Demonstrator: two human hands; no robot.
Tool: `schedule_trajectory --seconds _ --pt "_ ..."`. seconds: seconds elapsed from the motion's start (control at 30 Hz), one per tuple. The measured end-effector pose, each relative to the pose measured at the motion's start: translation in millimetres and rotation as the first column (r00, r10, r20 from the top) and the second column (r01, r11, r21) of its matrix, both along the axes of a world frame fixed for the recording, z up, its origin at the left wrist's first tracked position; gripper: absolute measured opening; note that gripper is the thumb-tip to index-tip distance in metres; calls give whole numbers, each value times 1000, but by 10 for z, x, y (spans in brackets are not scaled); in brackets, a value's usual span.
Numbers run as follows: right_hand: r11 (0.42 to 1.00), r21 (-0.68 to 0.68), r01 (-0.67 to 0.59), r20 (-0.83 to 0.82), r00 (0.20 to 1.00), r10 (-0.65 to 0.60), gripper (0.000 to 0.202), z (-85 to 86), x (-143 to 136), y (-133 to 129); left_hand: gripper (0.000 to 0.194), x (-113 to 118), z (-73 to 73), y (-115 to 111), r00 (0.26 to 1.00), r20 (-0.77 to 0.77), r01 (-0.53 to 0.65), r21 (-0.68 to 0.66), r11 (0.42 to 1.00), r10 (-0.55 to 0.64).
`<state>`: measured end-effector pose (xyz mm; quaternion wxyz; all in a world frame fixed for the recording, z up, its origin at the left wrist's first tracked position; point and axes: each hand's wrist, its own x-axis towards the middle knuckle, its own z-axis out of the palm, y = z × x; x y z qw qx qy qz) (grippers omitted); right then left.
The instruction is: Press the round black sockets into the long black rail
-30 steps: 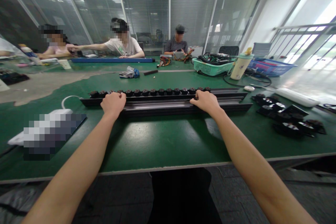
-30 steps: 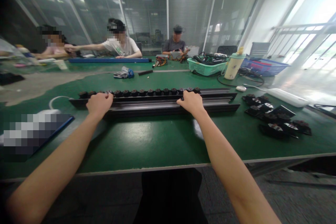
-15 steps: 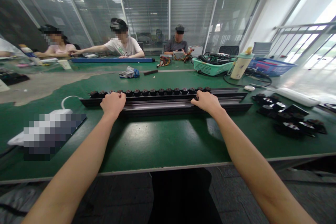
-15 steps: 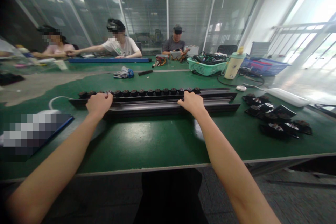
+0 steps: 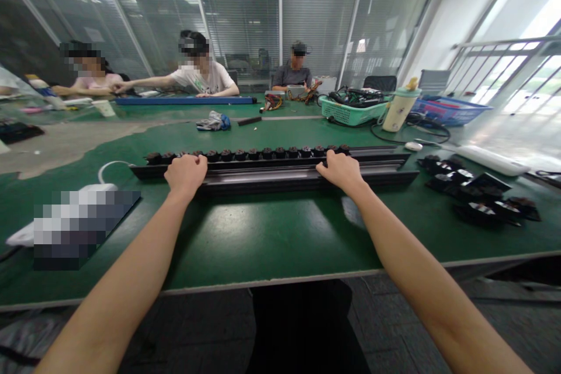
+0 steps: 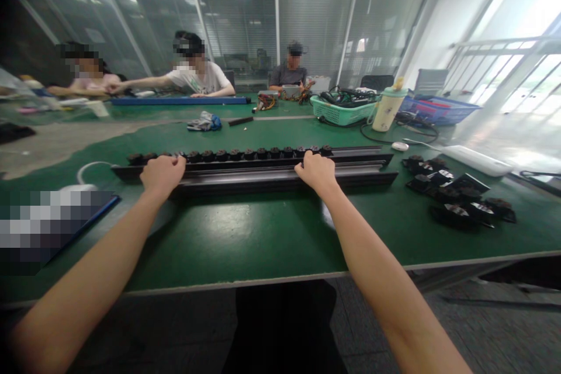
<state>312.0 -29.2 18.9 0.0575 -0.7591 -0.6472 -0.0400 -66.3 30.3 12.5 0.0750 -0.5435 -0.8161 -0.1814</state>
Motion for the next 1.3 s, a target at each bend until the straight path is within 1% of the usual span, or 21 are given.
schedule_trajectory --seconds 0.23,0.43,0.6,0.8,1.3 --pt "1000 29 -6 -3 1000 7 43 -8 19 9 63 8 8 -12 1000 10 -1 -2 1000 1" --pt "1000 24 7 -8 1000 -7 44 -4 47 23 62 -17 -21 22 1000 23 -8 13 1000 7" --pt "1000 24 7 -14 1000 -7 44 1 65 20 61 -5 -10 8 1000 23 -12 3 1000 12" --pt "1000 -1 29 -34 999 -29 46 8 68 24 60 12 7 -1 1000 25 -14 -3 1000 14" --pt "996 -25 88 -85 992 -90 47 18 66 4 62 -6 -4 7 1000 13 -10 5 1000 10"
